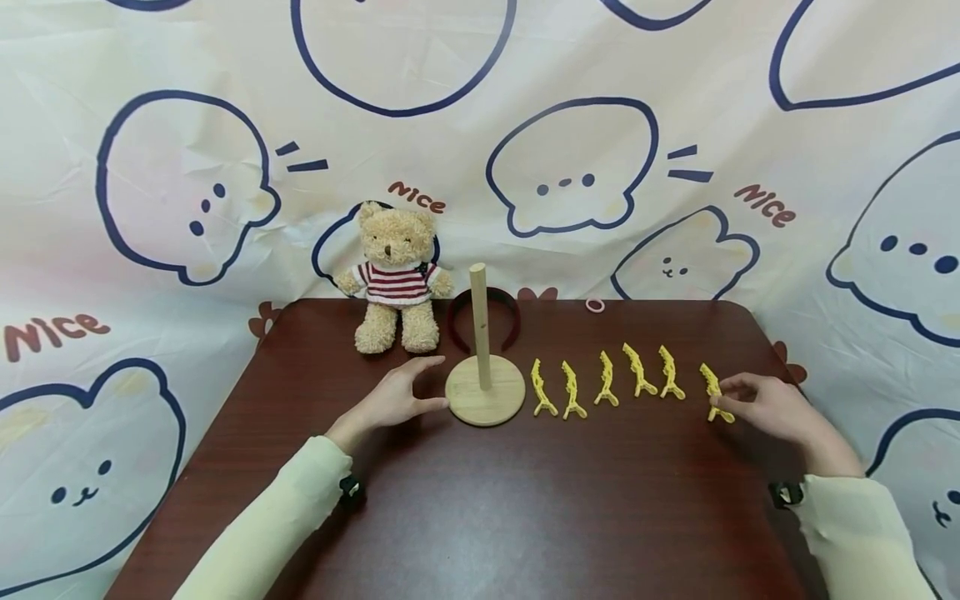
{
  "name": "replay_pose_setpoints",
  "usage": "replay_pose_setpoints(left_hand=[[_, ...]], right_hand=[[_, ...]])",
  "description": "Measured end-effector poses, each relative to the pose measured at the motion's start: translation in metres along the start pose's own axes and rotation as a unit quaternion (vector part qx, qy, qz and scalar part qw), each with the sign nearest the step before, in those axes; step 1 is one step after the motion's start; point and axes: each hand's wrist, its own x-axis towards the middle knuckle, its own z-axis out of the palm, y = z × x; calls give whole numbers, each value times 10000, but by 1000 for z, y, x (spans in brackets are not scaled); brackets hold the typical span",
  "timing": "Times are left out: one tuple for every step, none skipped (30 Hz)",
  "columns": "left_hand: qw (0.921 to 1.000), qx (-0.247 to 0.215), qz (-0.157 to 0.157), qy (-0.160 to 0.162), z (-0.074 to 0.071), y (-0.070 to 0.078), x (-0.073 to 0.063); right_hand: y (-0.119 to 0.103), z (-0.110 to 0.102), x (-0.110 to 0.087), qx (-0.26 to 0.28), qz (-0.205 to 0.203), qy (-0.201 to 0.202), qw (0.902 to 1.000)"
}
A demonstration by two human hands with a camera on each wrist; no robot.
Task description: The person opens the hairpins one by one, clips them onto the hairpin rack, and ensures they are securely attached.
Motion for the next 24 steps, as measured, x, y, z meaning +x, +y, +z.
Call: replay_pose_setpoints(left_hand=[[10000, -15, -2, -35, 1, 1, 1], [10000, -8, 19, -48, 2, 0, 1], [10000, -1, 41, -61, 3, 1, 2], [9999, 20, 80, -65, 4, 1, 2], [9999, 61, 119, -75, 5, 2, 3], [9998, 92, 146, -88, 6, 2, 3], [9997, 119, 163, -102, 7, 3, 4], [9997, 149, 179, -125, 8, 3, 4], [9996, 163, 188, -153, 9, 4, 5], [9995, 179, 193, -188, 10, 4, 5], [9994, 194, 190, -226, 11, 5, 6], [9993, 197, 180, -262, 12, 5, 6], [9992, 214, 172, -297, 13, 5, 7], [9991, 233, 170, -324, 14, 6, 7], [9990, 238, 156, -355, 15, 6, 8], [9988, 251, 140, -388, 15, 7, 8], [9987, 261, 118, -423, 16, 7, 9], [9986, 256, 91, -453, 16, 7, 9], [9985, 248, 70, -482, 16, 8, 10], [9984, 241, 52, -508, 17, 8, 10], [9983, 223, 30, -539, 17, 8, 11], [9982, 218, 23, -564, 17, 8, 11], [9981, 207, 17, -586, 18, 8, 11], [9980, 216, 18, -600, 18, 8, 12]], right_hand=[[1, 1, 0, 3, 21, -5, 10000], [2, 3, -1, 16, 34, -11, 10000], [2, 4, -1, 22, 64, -15, 10000], [3, 4, -1, 17, 98, -10, 9999], [3, 5, -2, 22, 144, -4, 9999], [4, 5, -2, 26, 189, 0, 9998], [4, 6, -2, 39, 233, 0, 9997], [5, 6, -2, 47, 275, -2, 9996], [6, 7, -2, 40, 316, 5, 9995], [7, 7, -3, 40, 357, 8, 9994], [8, 8, -3, 51, 388, -10, 9992], [9, 8, -3, 58, 420, -27, 9991], [10, 9, -3, 75, 450, -37, 9990], [11, 10, -3, 92, 484, -42, 9988], [12, 11, -2, 115, 513, -42, 9986], [13, 11, -3, 143, 547, -46, 9984], [14, 12, -3, 162, 563, -52, 9983], [15, 13, -3, 170, 578, -48, 9982], [16, 14, -3, 183, 596, -48, 9980], [16, 15, -3, 179, 609, -48, 9980], [17, 16, -3, 163, 615, -50, 9980], [18, 16, -3, 147, 625, -62, 9979], [19, 17, -2, 136, 637, -78, 9978], [19, 17, -2, 117, 652, -98, 9978]])
